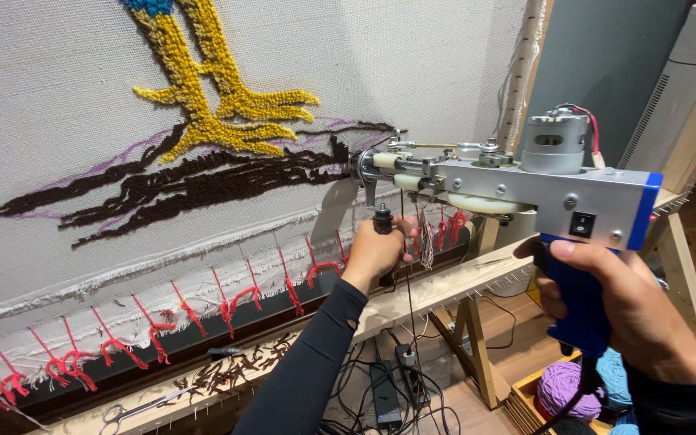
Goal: The person uses a tufting gun to add yarn to a mounted rug canvas.
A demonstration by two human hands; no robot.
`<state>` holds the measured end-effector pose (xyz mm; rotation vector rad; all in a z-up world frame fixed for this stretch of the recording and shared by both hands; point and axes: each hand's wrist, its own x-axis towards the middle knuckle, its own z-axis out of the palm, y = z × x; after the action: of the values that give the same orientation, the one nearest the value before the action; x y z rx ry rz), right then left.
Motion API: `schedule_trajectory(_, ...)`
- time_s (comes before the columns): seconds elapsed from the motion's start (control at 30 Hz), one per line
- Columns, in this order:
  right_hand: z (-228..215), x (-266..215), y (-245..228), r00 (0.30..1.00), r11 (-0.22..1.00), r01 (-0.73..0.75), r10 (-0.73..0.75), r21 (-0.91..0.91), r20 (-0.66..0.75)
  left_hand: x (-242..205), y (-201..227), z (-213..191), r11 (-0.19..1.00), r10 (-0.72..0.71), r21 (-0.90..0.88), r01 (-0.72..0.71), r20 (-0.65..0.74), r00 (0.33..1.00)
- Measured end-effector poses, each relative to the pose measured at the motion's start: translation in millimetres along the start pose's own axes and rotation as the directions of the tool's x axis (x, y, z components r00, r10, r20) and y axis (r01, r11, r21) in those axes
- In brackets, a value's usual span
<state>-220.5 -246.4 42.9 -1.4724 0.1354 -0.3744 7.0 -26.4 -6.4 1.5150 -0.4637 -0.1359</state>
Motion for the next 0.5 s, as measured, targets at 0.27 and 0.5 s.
schedule_trajectory(0.27, 21.4, 1.7, 9.9, 0.996, 0.996, 0.058, -0.062, 0.062, 0.061, -7.8, 21.5, -22.4, 0.986, -0.121, 0.115, 0.123, -0.020, 0.992)
schedule_trajectory(0.5, 25.5, 1.6, 16.3, 0.998, 0.994, 0.020, -0.026, 0.108, 0.055, 5.1, 8.0, -29.0, 0.990, -0.099, 0.108, 0.095, 0.038, 0.994)
